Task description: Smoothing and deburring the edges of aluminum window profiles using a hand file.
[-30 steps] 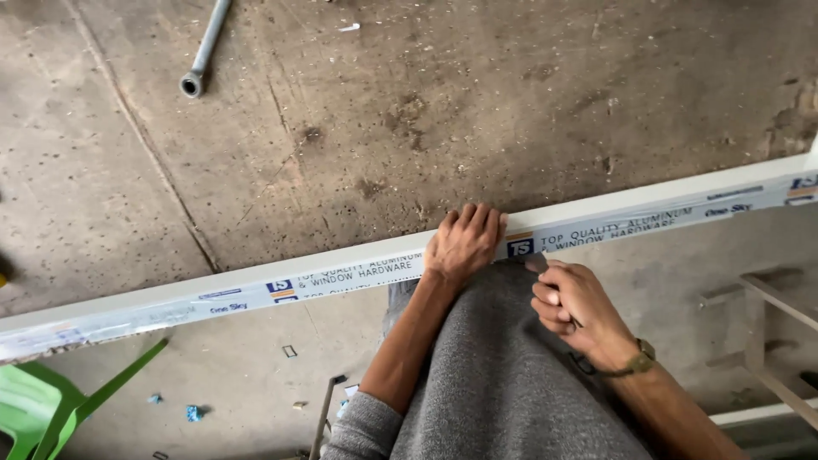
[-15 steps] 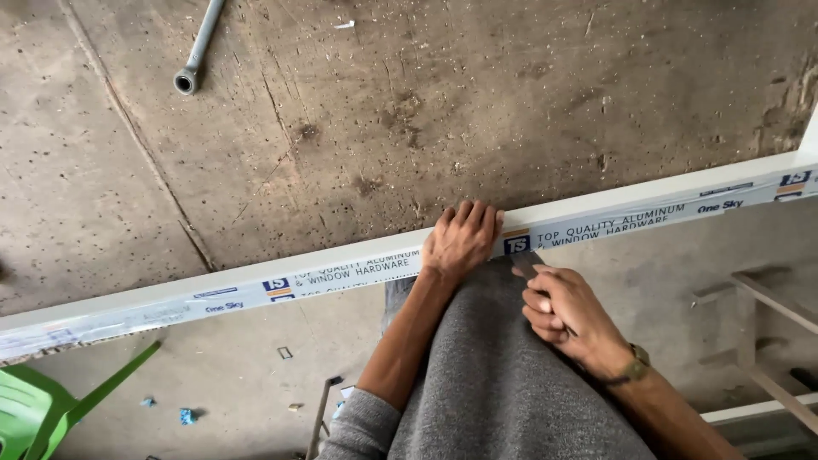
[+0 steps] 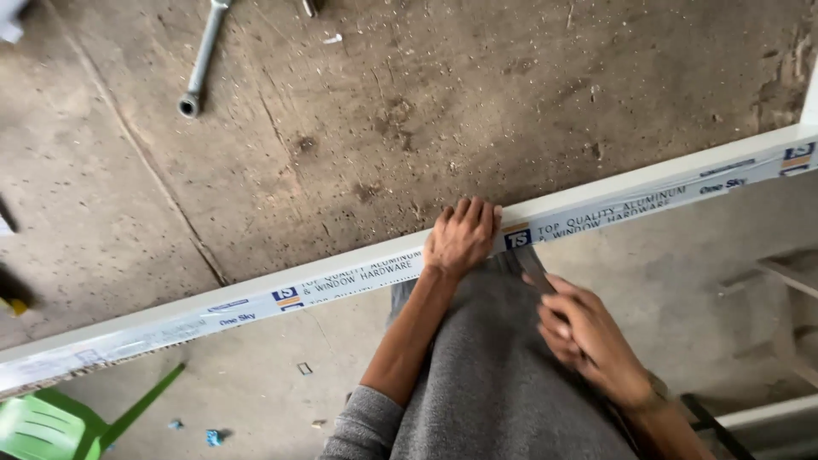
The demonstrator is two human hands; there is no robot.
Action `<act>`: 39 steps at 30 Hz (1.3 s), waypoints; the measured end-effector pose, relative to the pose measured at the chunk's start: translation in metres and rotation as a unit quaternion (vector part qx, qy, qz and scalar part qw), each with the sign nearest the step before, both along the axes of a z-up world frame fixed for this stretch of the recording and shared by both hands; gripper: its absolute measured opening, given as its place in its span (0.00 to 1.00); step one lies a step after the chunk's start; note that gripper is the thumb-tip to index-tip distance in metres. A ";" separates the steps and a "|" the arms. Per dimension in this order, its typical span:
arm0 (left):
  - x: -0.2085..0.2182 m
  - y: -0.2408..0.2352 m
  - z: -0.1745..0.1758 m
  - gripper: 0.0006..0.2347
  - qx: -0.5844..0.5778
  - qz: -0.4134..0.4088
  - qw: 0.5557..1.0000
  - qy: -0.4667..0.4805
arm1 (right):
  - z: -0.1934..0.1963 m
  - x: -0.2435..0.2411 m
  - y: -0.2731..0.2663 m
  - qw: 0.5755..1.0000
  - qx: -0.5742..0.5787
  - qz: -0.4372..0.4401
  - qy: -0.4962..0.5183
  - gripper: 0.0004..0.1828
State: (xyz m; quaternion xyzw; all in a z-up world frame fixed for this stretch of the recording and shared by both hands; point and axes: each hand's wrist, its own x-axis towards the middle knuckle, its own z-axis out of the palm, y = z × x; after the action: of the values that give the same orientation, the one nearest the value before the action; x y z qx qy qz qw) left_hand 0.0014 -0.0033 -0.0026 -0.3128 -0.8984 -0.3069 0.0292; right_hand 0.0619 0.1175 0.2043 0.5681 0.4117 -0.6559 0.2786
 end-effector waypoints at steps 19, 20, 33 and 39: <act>0.011 -0.001 0.004 0.14 -0.036 0.111 0.977 0.181 | -0.148 0.127 0.043 0.759 0.412 0.347 0.365 0.33; 0.017 0.001 0.000 0.14 -0.050 0.135 0.978 0.150 | -0.157 0.129 0.042 0.721 0.445 0.339 0.409 0.29; 0.058 -0.046 0.028 0.31 -0.042 0.036 0.989 0.139 | -0.291 0.129 0.038 0.547 0.606 0.212 0.537 0.24; 0.072 -0.047 -0.009 0.49 -0.248 0.070 0.920 0.294 | -0.348 0.133 0.043 0.443 0.644 0.198 0.592 0.22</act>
State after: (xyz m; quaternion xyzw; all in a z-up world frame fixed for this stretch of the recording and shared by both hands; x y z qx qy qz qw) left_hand 0.0737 -0.0505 -0.0116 -0.3224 -0.9164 0.0343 0.2349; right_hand 0.1953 0.1605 -0.1435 -0.0388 0.8817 -0.3068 -0.3563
